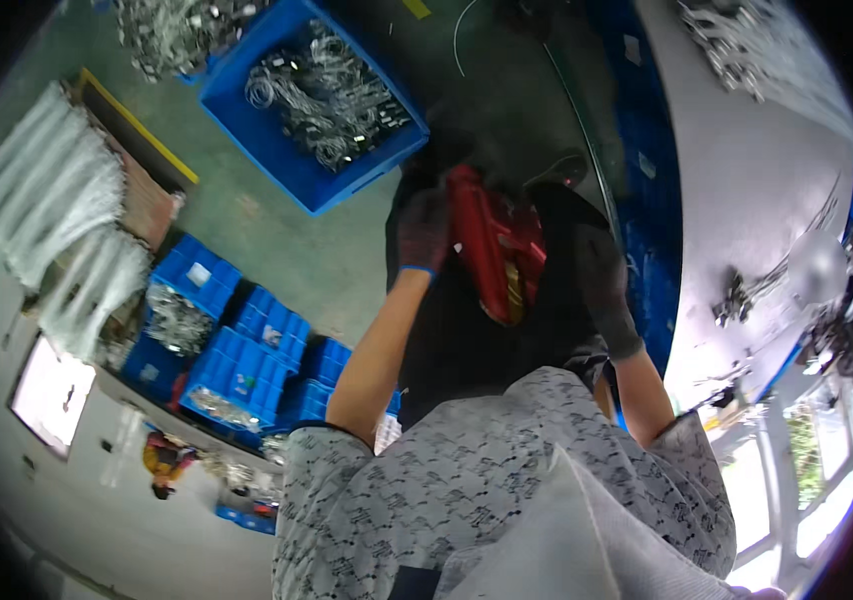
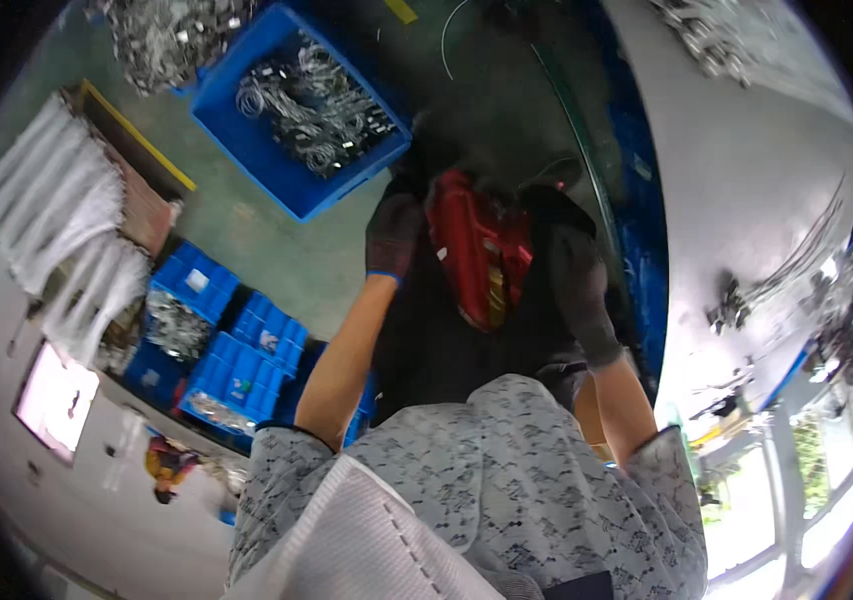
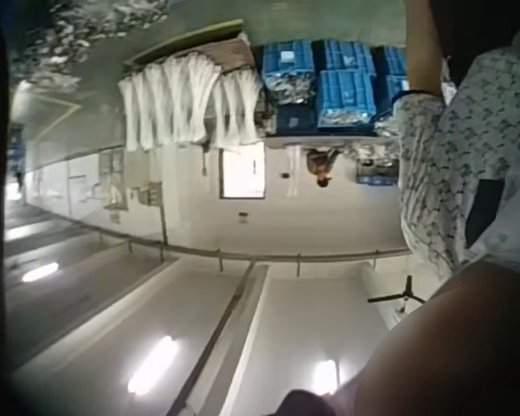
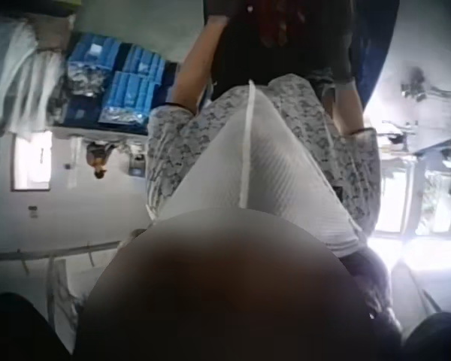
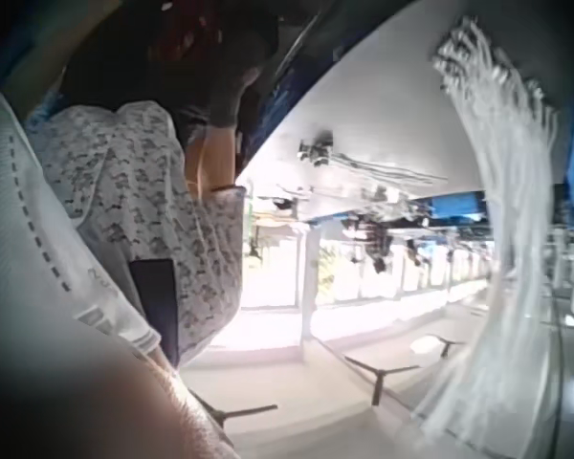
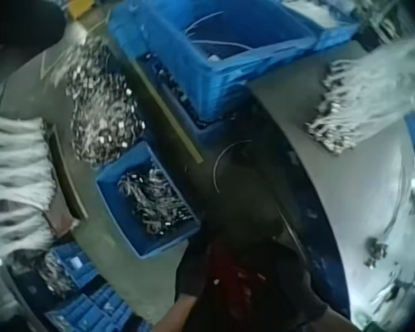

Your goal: Assembling wiring harnesses by bundling wires and organizing them into production bins.

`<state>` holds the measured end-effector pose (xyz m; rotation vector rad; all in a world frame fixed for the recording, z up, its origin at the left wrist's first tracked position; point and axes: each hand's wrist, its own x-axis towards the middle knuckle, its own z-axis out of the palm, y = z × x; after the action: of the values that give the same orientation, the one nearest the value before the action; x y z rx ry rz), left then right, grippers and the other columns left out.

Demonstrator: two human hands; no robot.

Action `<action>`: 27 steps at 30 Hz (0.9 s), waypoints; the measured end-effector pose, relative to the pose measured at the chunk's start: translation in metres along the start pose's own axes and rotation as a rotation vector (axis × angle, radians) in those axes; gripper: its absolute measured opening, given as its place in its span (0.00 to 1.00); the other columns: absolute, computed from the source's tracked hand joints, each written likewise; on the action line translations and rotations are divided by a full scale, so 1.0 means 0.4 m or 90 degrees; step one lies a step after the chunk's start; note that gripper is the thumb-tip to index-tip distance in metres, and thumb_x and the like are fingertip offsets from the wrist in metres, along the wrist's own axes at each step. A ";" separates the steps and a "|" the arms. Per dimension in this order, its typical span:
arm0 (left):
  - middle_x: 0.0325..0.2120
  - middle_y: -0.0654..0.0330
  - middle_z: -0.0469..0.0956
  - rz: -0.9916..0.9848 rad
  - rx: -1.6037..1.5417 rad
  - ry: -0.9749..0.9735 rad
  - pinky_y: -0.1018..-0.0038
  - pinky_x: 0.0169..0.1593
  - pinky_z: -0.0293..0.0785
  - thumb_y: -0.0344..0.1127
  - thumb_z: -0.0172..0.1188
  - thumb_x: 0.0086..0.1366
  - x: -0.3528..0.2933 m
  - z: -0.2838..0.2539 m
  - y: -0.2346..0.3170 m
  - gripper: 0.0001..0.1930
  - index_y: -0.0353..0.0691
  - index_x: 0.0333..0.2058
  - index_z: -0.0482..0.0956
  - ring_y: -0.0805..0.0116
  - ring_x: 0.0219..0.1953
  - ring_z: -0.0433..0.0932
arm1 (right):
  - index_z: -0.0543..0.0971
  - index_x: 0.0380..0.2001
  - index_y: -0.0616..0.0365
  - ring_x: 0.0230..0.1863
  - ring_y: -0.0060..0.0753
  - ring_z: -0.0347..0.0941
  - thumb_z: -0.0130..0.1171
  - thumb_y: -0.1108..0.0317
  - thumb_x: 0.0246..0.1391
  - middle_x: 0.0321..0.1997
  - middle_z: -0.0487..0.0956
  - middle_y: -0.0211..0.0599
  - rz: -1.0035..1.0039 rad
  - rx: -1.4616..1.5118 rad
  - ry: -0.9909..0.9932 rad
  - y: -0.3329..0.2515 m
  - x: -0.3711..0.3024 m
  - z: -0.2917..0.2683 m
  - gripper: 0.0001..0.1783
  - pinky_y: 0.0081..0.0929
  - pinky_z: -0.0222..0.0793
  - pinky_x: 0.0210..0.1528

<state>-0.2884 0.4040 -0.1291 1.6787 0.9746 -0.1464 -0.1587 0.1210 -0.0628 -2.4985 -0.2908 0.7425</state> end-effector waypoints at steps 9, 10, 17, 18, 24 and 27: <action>0.35 0.65 0.79 -0.241 -0.305 0.026 0.76 0.43 0.76 0.41 0.60 0.69 0.169 -0.006 -0.256 0.12 0.39 0.42 0.83 0.78 0.37 0.77 | 0.81 0.48 0.53 0.52 0.49 0.76 0.56 0.63 0.60 0.50 0.80 0.48 -0.311 -0.390 -0.338 0.173 0.813 0.674 0.15 0.43 0.72 0.55; 0.42 0.57 0.79 -0.181 -0.227 -0.039 0.68 0.48 0.76 0.36 0.58 0.68 0.188 0.031 -0.306 0.13 0.39 0.48 0.80 0.64 0.43 0.78 | 0.80 0.50 0.52 0.53 0.50 0.76 0.54 0.62 0.61 0.51 0.80 0.48 -0.391 -0.451 -0.430 0.227 0.917 0.697 0.16 0.44 0.71 0.57; 0.50 0.59 0.78 -0.226 -0.468 0.001 0.74 0.54 0.78 0.37 0.52 0.74 0.206 0.168 -0.409 0.15 0.36 0.53 0.77 0.70 0.50 0.80 | 0.82 0.47 0.59 0.52 0.56 0.78 0.49 0.59 0.62 0.50 0.81 0.55 -0.468 -0.490 -0.508 0.181 1.110 1.003 0.20 0.49 0.73 0.53; 0.50 0.59 0.78 -0.232 -0.467 0.003 0.74 0.54 0.78 0.37 0.52 0.74 0.225 0.175 -0.413 0.15 0.36 0.53 0.77 0.70 0.50 0.80 | 0.82 0.47 0.60 0.52 0.57 0.78 0.49 0.59 0.62 0.49 0.81 0.55 -0.307 -0.421 -0.484 0.180 1.134 1.039 0.20 0.49 0.74 0.53; 0.48 0.52 0.80 -0.439 -0.654 0.040 0.66 0.56 0.78 0.36 0.58 0.71 0.298 0.082 -0.375 0.19 0.33 0.56 0.74 0.63 0.50 0.81 | 0.82 0.46 0.61 0.51 0.59 0.78 0.50 0.57 0.63 0.47 0.81 0.56 -0.205 -0.536 -0.321 0.259 1.176 1.223 0.21 0.50 0.74 0.52; 0.47 0.52 0.81 -0.478 -0.653 0.109 0.66 0.55 0.79 0.36 0.58 0.71 0.309 0.072 -0.361 0.19 0.33 0.56 0.74 0.62 0.48 0.82 | 0.82 0.47 0.60 0.53 0.55 0.77 0.51 0.57 0.61 0.48 0.81 0.52 -0.186 -0.604 -0.334 0.266 1.171 1.294 0.21 0.48 0.73 0.55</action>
<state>-0.2926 0.4471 -0.3164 0.3561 1.4412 0.0176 -0.0543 0.4036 -0.7013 -2.9042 -1.4496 1.3483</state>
